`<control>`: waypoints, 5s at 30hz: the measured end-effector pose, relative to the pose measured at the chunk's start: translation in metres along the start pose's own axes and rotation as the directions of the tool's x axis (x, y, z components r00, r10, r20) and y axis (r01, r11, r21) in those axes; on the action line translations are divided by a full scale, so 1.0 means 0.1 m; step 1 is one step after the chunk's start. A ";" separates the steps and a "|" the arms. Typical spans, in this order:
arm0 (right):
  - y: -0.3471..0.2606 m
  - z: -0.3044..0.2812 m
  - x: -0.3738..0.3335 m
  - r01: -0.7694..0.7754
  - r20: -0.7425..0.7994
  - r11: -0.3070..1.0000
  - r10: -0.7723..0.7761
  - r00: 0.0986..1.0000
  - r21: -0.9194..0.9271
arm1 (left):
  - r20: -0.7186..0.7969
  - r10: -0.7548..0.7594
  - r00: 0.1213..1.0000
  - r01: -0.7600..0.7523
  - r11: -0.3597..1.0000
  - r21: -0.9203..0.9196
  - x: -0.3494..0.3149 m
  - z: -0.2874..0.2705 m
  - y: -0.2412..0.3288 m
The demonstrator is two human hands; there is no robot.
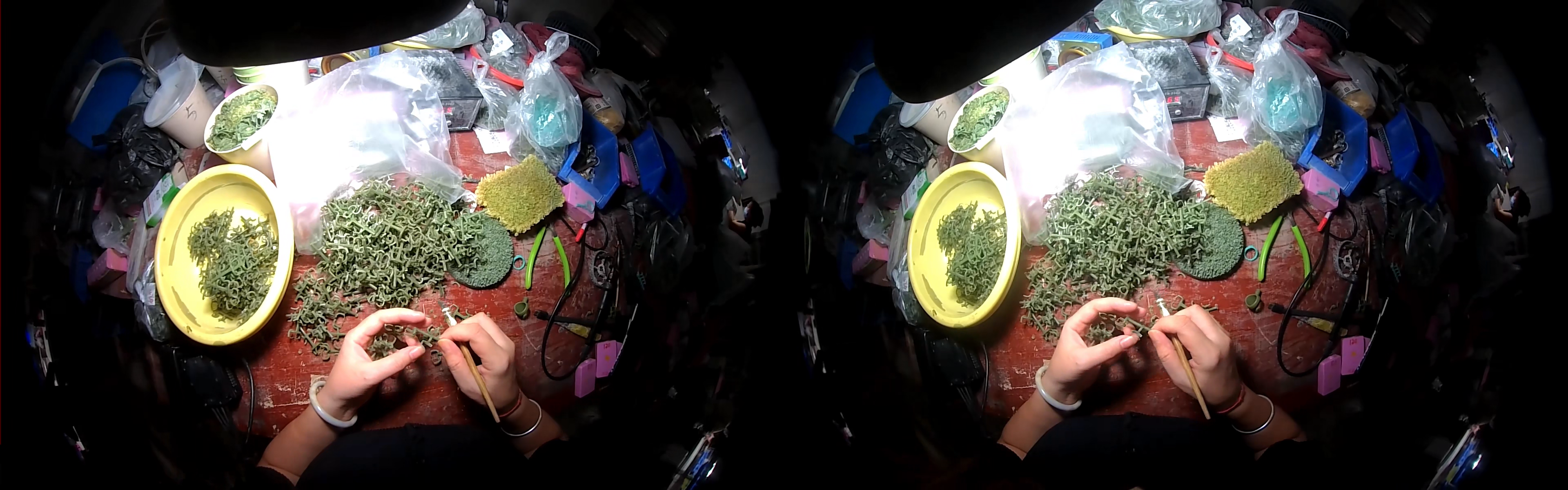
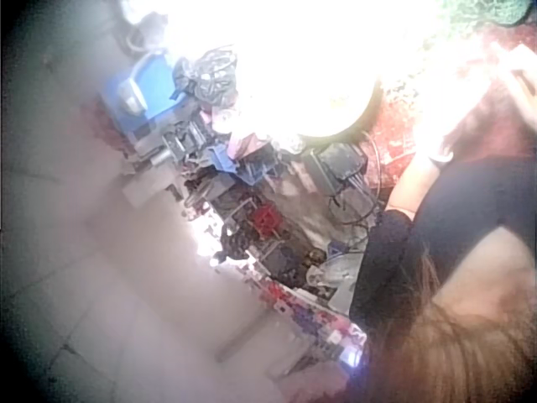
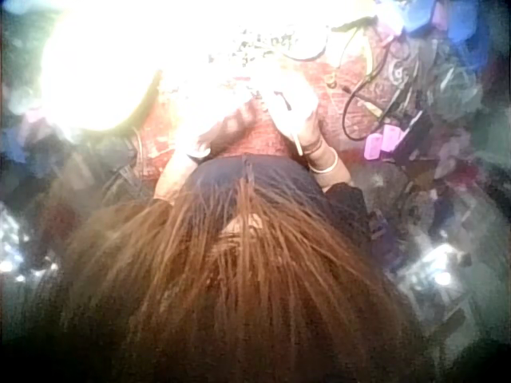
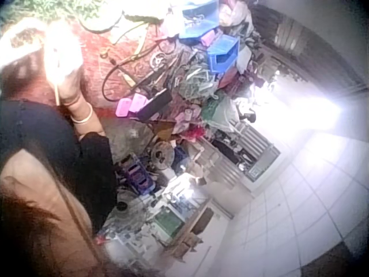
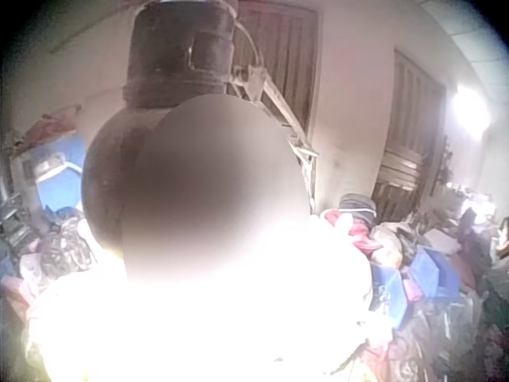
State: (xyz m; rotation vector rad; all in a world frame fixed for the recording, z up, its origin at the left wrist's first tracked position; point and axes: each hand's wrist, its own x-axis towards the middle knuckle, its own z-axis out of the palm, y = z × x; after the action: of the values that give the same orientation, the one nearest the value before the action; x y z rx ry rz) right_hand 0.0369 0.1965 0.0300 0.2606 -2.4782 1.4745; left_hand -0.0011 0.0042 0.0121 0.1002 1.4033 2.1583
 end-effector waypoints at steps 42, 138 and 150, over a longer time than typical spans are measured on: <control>0.03 -0.07 -0.09 -0.198 -0.108 0.857 0.280 0.954 0.475 | -0.228 0.634 0.739 -0.339 0.643 0.687 -0.15 -0.16 0.61; 0.06 -0.02 -0.02 0.277 -0.116 0.960 -0.271 0.956 0.038 | 0.070 -0.255 0.964 0.261 0.882 -0.391 0.02 -0.18 -0.06; 0.05 -0.05 -0.02 0.294 -0.025 0.952 -0.292 0.956 0.084 | 0.073 -0.192 0.979 0.206 0.915 -0.347 0.02 -0.17 -0.07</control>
State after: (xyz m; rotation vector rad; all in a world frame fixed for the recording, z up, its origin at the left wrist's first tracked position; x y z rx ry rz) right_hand 0.0380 0.2028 0.0274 0.6053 -2.2481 1.4511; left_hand -0.0059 -0.0069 -0.0017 -0.1322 0.9386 2.1843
